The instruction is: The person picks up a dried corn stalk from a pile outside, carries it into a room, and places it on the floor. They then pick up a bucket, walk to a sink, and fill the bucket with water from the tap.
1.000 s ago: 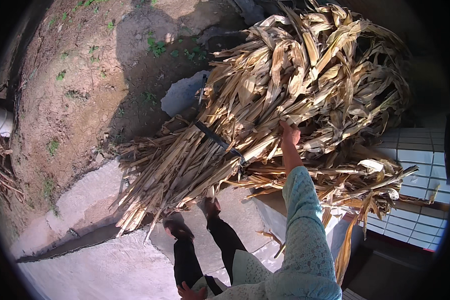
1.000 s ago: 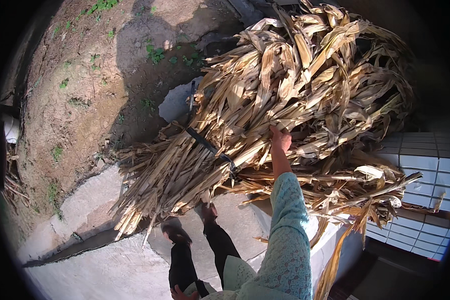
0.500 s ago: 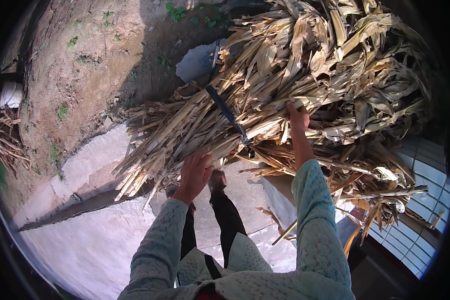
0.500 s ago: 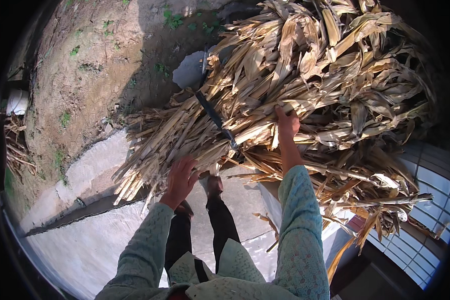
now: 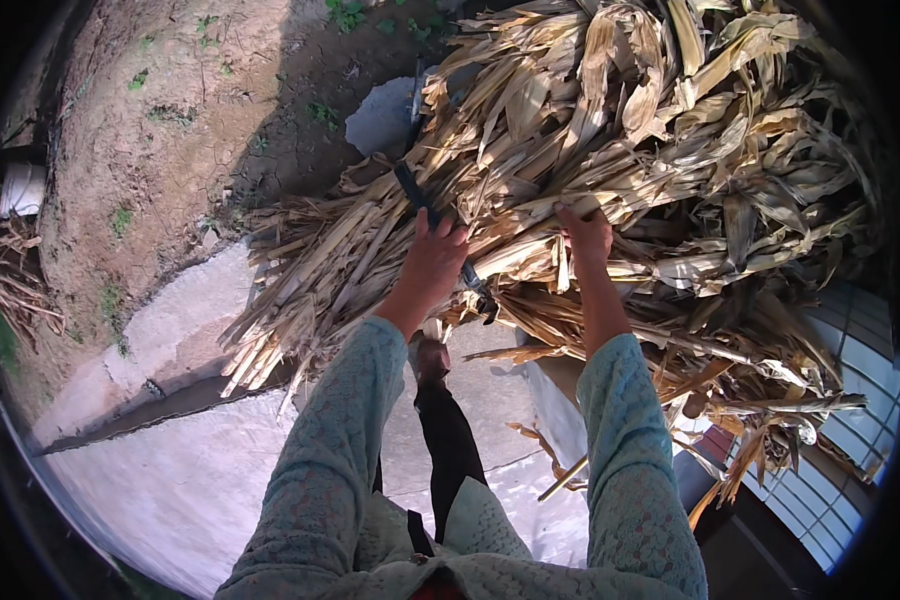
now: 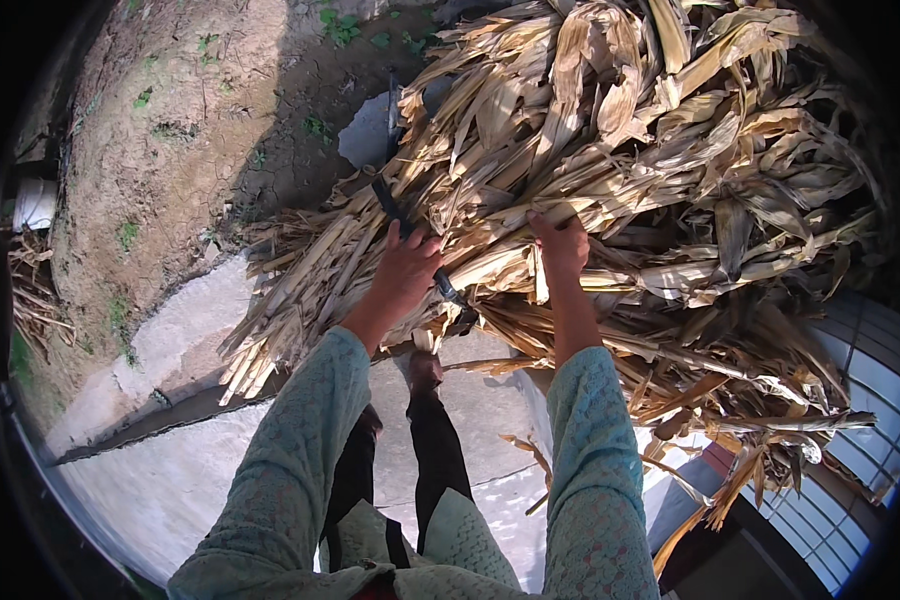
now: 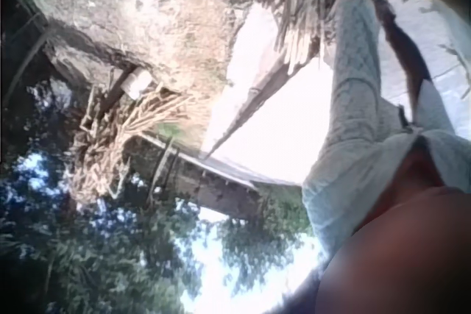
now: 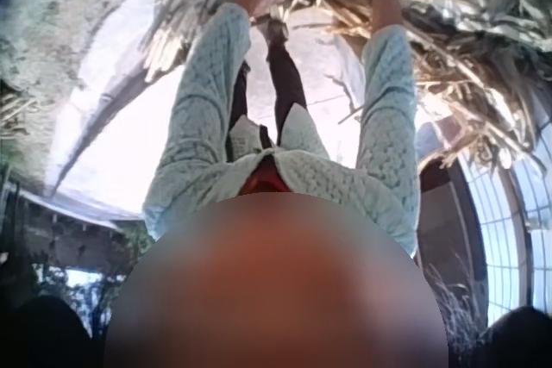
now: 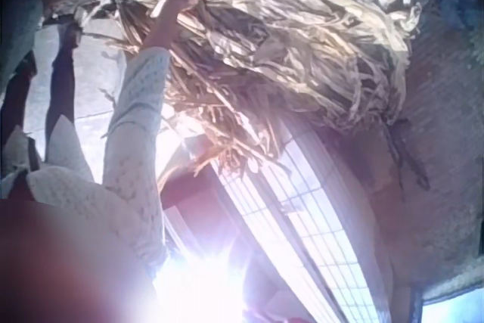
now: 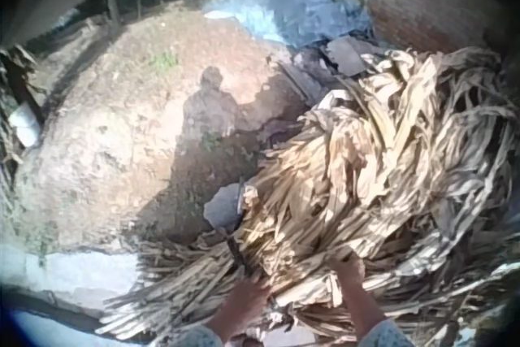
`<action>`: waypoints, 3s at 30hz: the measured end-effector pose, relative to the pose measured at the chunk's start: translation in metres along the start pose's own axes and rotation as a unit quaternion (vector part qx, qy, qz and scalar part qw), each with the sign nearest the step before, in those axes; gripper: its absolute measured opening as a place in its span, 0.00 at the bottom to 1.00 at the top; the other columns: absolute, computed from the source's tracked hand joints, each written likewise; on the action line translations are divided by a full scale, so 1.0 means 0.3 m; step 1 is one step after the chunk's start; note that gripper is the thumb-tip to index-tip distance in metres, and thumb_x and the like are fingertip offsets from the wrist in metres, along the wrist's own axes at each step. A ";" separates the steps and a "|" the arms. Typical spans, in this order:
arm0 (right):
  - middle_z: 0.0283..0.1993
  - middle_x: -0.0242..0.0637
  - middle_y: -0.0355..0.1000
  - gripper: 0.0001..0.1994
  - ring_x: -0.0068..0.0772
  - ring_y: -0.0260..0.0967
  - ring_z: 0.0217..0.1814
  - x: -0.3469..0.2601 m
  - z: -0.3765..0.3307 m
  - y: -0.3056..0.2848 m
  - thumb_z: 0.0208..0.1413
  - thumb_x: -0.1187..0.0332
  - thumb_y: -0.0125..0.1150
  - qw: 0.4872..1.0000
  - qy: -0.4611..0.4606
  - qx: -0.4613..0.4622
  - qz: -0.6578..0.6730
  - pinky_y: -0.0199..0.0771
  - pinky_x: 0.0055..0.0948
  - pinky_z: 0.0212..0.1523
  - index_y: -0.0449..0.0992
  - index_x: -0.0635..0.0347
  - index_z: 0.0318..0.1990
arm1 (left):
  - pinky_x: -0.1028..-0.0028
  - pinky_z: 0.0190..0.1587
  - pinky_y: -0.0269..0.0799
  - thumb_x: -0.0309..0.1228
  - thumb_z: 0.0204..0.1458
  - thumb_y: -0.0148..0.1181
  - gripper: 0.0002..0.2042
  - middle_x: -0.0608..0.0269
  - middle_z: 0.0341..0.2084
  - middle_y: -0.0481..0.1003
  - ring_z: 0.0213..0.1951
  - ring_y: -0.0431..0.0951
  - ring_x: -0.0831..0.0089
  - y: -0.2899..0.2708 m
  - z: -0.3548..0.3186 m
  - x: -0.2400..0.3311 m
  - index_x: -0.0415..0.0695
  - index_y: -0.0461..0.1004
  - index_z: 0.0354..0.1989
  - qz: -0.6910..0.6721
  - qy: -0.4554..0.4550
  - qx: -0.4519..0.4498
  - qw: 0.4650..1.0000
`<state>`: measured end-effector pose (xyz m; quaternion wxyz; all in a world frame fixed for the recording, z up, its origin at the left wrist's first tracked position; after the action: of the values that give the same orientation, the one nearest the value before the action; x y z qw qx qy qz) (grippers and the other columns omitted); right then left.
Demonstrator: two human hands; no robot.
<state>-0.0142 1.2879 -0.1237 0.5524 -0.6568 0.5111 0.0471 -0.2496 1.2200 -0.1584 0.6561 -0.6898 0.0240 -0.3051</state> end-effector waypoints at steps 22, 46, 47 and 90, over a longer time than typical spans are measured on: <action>0.33 0.37 0.72 0.17 0.29 0.68 0.28 -0.086 0.248 -0.199 0.42 0.65 0.67 0.974 -0.062 0.217 -0.009 0.69 0.30 0.27 0.75 0.67 0.38 | 0.43 0.60 0.42 0.26 0.37 0.57 0.08 0.65 0.37 0.70 0.59 0.59 0.66 0.002 -0.303 -0.087 0.49 0.72 0.29 -0.026 -0.057 -0.050 0.997; 0.50 0.42 0.56 0.38 0.40 0.57 0.52 -0.087 -0.098 -0.111 0.33 0.64 0.75 0.949 -0.094 0.300 -0.029 0.62 0.37 0.53 0.60 0.60 0.55 | 0.39 0.56 0.47 0.26 0.37 0.58 0.10 0.59 0.47 0.65 0.64 0.50 0.63 0.059 -0.334 -0.079 0.50 0.73 0.31 -0.052 -0.122 -0.096 0.986; 0.50 0.36 0.60 0.34 0.40 0.56 0.53 -0.069 -0.152 -0.061 0.35 0.59 0.73 0.952 -0.130 0.257 -0.101 0.59 0.39 0.54 0.64 0.55 0.53 | 0.39 0.56 0.47 0.26 0.37 0.57 0.09 0.59 0.47 0.65 0.64 0.51 0.63 0.054 -0.328 -0.076 0.50 0.73 0.31 -0.059 -0.120 -0.096 0.986; 0.52 0.41 0.65 0.24 0.38 0.65 0.50 -0.524 0.103 -0.627 0.56 0.56 0.53 0.820 -0.188 0.072 0.536 0.68 0.38 0.49 0.65 0.65 0.54 | 0.61 0.48 0.67 0.22 0.44 0.49 0.17 0.52 0.46 0.70 0.46 0.71 0.53 -0.197 -0.718 -0.212 0.42 0.70 0.45 -0.338 -0.316 0.178 0.868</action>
<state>0.0630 1.3843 0.0903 0.5711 -0.2162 0.6708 0.4209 -0.4204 1.0639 -0.1389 0.5970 -0.5868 -0.4741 -0.2730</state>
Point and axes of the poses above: each hand's wrist, its own z-axis towards the middle knuckle, its own y-axis out of the palm, x = y × z, the point moved 4 cm from there along z, towards the middle knuckle
